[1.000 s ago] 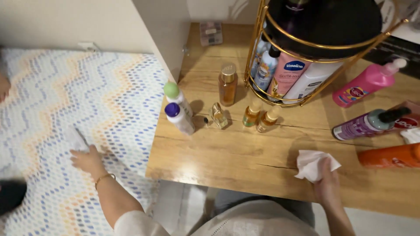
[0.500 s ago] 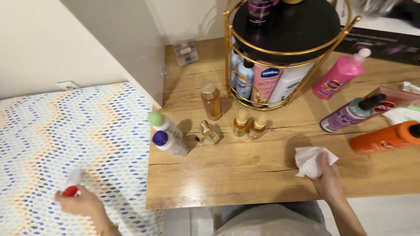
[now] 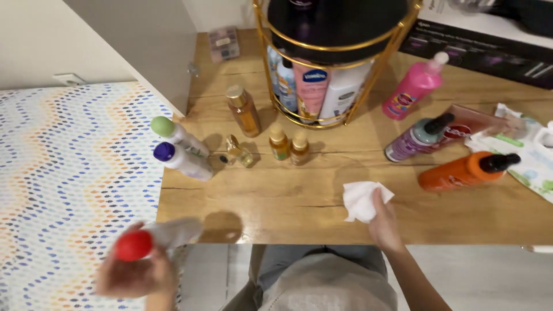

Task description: Cleaning and organizing skincare and cosmetic bottles on a vanity desk.

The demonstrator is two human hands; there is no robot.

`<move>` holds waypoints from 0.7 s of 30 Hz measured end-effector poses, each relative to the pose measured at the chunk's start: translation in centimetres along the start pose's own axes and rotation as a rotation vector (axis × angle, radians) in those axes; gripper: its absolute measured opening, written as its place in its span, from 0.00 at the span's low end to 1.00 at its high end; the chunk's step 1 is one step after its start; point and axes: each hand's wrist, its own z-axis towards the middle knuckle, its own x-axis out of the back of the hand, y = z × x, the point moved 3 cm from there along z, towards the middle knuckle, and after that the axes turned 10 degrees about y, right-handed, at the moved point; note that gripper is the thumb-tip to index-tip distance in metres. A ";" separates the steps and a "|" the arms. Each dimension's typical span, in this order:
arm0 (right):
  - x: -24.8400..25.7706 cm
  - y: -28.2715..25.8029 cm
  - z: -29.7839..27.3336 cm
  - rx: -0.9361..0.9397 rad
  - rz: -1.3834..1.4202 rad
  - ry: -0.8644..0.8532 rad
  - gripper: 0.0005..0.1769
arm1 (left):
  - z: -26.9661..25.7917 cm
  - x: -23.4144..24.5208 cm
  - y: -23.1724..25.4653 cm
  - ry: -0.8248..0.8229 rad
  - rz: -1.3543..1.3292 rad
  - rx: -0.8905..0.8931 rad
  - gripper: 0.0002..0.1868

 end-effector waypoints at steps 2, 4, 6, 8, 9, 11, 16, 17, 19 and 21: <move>-0.1 -0.3 -0.4 -0.004 -0.002 -0.005 0.24 | -1.3 -2.9 2.5 -0.007 -0.164 -0.024 0.36; -0.3 -0.5 -0.6 -0.023 0.030 -0.075 0.24 | -2.5 -5.6 3.6 -0.049 -0.204 0.028 0.36; -0.5 -1.0 -1.0 -0.003 0.037 -0.097 0.24 | -3.8 -8.2 3.3 -0.082 -0.237 0.090 0.35; -0.7 -1.5 -1.4 0.020 0.046 -0.120 0.24 | -4.7 -10.7 3.0 -0.114 -0.273 0.149 0.35; -0.9 -1.7 -1.5 0.013 0.067 -0.111 0.24 | -4.8 -11.9 3.0 -0.138 -0.243 0.111 0.34; -1.0 -2.0 -1.8 0.003 0.092 -0.095 0.24 | -5.2 -13.6 3.1 -0.170 -0.214 0.073 0.34; -1.1 -2.4 -1.9 0.018 0.108 -0.134 0.25 | -6.5 -15.5 2.3 -0.193 -0.100 0.161 0.36; -1.1 -2.3 -1.8 0.018 0.112 -0.135 0.25 | -6.9 -15.6 1.9 -0.194 -0.100 0.158 0.36; -1.0 -2.3 -1.8 0.009 0.106 -0.141 0.25 | -7.7 -15.4 0.9 -0.188 -0.120 0.199 0.32; -1.0 -2.1 -1.6 -0.001 0.109 -0.144 0.26 | -7.5 -15.3 1.2 -0.210 -0.133 0.214 0.32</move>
